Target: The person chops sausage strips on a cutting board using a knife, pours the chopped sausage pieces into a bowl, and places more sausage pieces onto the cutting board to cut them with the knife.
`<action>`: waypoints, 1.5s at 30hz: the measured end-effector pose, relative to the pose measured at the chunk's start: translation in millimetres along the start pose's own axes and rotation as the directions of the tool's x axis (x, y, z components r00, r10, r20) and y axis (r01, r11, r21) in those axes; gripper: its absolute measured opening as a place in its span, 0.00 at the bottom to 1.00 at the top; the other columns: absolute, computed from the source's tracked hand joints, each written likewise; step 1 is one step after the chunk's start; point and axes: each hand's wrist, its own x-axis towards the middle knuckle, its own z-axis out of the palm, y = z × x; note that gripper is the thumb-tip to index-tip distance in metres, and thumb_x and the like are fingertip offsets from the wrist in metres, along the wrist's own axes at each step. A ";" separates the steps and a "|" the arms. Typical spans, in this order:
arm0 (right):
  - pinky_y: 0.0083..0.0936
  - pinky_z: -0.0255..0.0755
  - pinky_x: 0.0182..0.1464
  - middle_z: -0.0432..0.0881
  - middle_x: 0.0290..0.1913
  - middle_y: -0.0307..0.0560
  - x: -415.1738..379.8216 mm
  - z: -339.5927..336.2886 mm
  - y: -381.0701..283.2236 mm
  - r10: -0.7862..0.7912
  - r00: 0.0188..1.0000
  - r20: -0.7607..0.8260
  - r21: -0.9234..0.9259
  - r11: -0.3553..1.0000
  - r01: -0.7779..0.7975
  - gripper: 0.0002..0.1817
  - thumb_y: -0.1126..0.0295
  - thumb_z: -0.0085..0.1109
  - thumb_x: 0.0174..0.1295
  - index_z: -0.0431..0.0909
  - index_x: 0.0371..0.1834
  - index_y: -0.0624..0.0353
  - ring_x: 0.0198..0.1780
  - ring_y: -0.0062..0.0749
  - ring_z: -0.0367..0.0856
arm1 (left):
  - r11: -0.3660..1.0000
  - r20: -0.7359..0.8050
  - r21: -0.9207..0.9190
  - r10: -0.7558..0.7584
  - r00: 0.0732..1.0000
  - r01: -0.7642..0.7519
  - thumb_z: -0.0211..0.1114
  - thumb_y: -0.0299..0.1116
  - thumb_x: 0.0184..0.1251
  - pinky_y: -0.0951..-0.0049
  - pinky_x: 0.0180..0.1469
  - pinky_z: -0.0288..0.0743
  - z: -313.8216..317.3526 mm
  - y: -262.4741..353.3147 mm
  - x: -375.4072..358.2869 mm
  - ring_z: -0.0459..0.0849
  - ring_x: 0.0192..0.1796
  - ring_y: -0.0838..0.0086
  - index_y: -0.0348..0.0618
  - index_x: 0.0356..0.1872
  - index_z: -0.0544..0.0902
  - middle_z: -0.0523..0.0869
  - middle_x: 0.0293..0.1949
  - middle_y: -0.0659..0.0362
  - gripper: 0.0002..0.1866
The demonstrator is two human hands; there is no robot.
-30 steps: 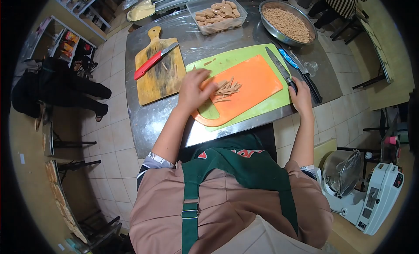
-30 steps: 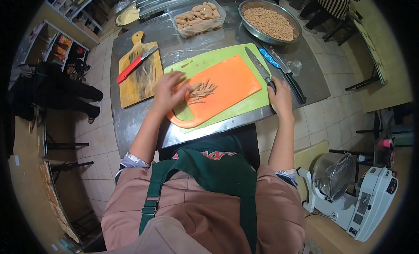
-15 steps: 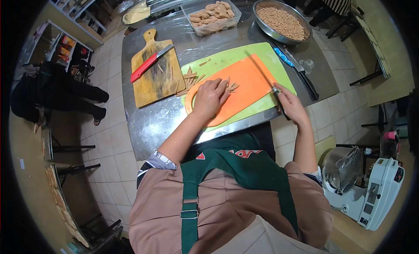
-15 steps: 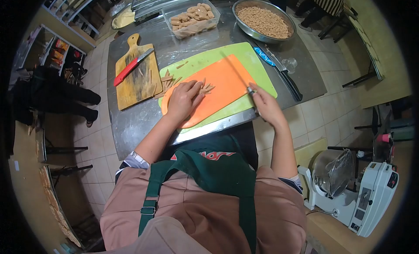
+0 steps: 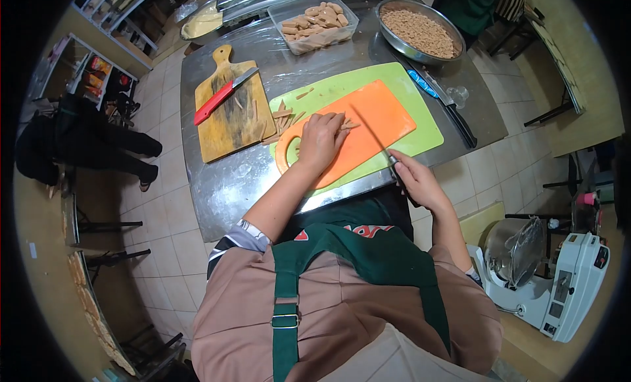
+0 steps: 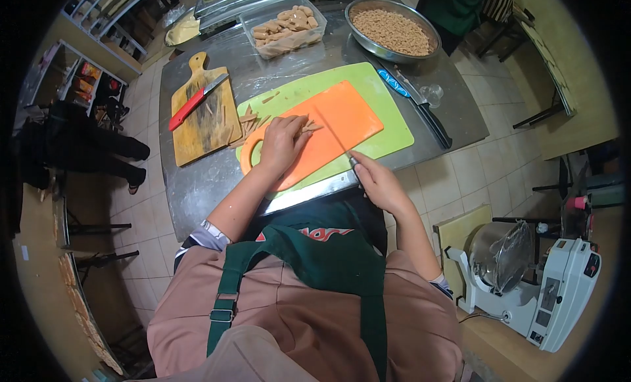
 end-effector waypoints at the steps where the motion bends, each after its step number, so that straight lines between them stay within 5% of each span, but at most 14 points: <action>1: 0.25 0.74 0.35 0.79 0.43 0.55 0.8 0.5 3.5 0.001 1.000 0.000 0.000 1.000 -0.001 0.20 0.65 0.43 0.69 0.68 0.61 0.59 0.34 0.30 0.78 | 1.000 -0.017 -0.009 -0.007 1.000 0.006 0.66 0.37 0.53 0.64 0.45 0.68 0.6 1.4 0.9 0.76 0.43 0.62 0.40 0.50 0.78 0.82 0.40 0.56 0.22; 3: 0.24 0.73 0.27 0.78 0.42 0.54 3.8 1.6 11.5 -0.100 0.984 -0.150 0.009 0.995 0.103 0.20 0.66 0.41 0.70 0.66 0.63 0.59 0.26 0.27 0.75 | 0.999 -0.027 -0.020 -0.038 0.999 0.038 0.66 0.37 0.53 0.63 0.44 0.68 0.0 5.3 1.8 0.76 0.43 0.62 0.41 0.49 0.78 0.82 0.40 0.56 0.22; 10: 0.26 0.74 0.30 0.77 0.46 0.56 -8.5 14.2 7.3 -0.015 0.999 -0.041 -0.063 0.998 0.012 0.19 0.69 0.39 0.70 0.64 0.63 0.59 0.26 0.28 0.75 | 0.992 -0.016 0.082 -0.097 0.995 0.098 0.65 0.38 0.50 0.62 0.45 0.63 -4.1 16.1 1.6 0.75 0.46 0.64 0.44 0.47 0.80 0.80 0.40 0.58 0.20; 12: 0.22 0.72 0.28 0.75 0.36 0.48 -8.7 22.9 10.1 -0.151 0.986 -0.068 -0.122 0.982 0.142 0.19 0.70 0.37 0.71 0.64 0.64 0.58 0.25 0.24 0.73 | 0.993 -0.032 0.083 -0.083 0.996 0.086 0.64 0.37 0.50 0.63 0.45 0.63 -1.3 13.9 1.4 0.75 0.46 0.65 0.45 0.45 0.80 0.80 0.39 0.58 0.18; 13: 0.37 0.68 0.53 0.76 0.48 0.64 -8.9 23.7 7.2 -0.145 0.987 -0.062 -0.176 0.975 0.132 0.20 0.72 0.38 0.68 0.65 0.62 0.60 0.45 0.50 0.77 | 0.994 -0.047 0.086 -0.070 0.996 0.074 0.64 0.36 0.50 0.63 0.44 0.63 0.5 12.5 1.2 0.75 0.45 0.65 0.45 0.43 0.81 0.80 0.38 0.58 0.17; 17: 0.40 0.65 0.56 0.75 0.50 0.65 -8.1 26.5 3.4 -0.138 0.985 -0.102 -0.133 0.983 0.124 0.20 0.72 0.38 0.67 0.64 0.62 0.60 0.54 0.57 0.72 | 0.995 -0.070 0.082 -0.057 0.996 0.062 0.64 0.34 0.50 0.64 0.42 0.63 4.4 9.9 1.9 0.75 0.43 0.65 0.45 0.39 0.81 0.79 0.36 0.60 0.14; 23: 0.40 0.65 0.55 0.75 0.49 0.66 -9.2 31.3 2.5 -0.260 0.957 -0.131 -0.260 0.940 0.220 0.21 0.72 0.39 0.67 0.64 0.64 0.57 0.52 0.56 0.72 | 0.998 -0.124 0.035 -0.045 0.991 0.050 0.64 0.33 0.50 0.65 0.43 0.63 1.6 14.5 3.1 0.76 0.42 0.66 0.45 0.37 0.81 0.81 0.34 0.61 0.12; 26: 0.39 0.66 0.52 0.75 0.45 0.65 -10.7 30.5 -0.9 -0.189 0.970 -0.151 -0.196 0.968 0.158 0.22 0.73 0.39 0.66 0.63 0.65 0.55 0.48 0.56 0.74 | 0.999 -0.140 0.018 -0.029 0.990 0.032 0.64 0.33 0.51 0.64 0.44 0.65 1.1 13.0 5.4 0.77 0.40 0.66 0.44 0.34 0.81 0.82 0.32 0.61 0.09; 31: 0.39 0.67 0.44 0.71 0.32 0.59 -16.6 30.5 -1.1 -0.335 0.921 -0.200 -0.319 0.911 0.262 0.25 0.75 0.42 0.64 0.63 0.66 0.50 0.37 0.51 0.73 | 0.999 -0.116 -0.040 0.016 0.993 -0.021 0.65 0.29 0.52 0.63 0.41 0.70 3.0 9.8 8.1 0.78 0.36 0.62 0.40 0.29 0.80 0.81 0.28 0.57 0.05; 45: 0.44 0.72 0.37 0.72 0.29 0.60 9.0 49.8 -0.4 -0.274 0.951 -0.142 -0.555 0.818 0.152 0.27 0.72 0.46 0.63 0.60 0.68 0.47 0.29 0.55 0.76 | 0.999 -0.107 -0.016 0.036 0.994 -0.038 0.65 0.27 0.52 0.64 0.39 0.71 4.9 9.9 9.7 0.75 0.33 0.61 0.39 0.29 0.81 0.80 0.27 0.56 0.04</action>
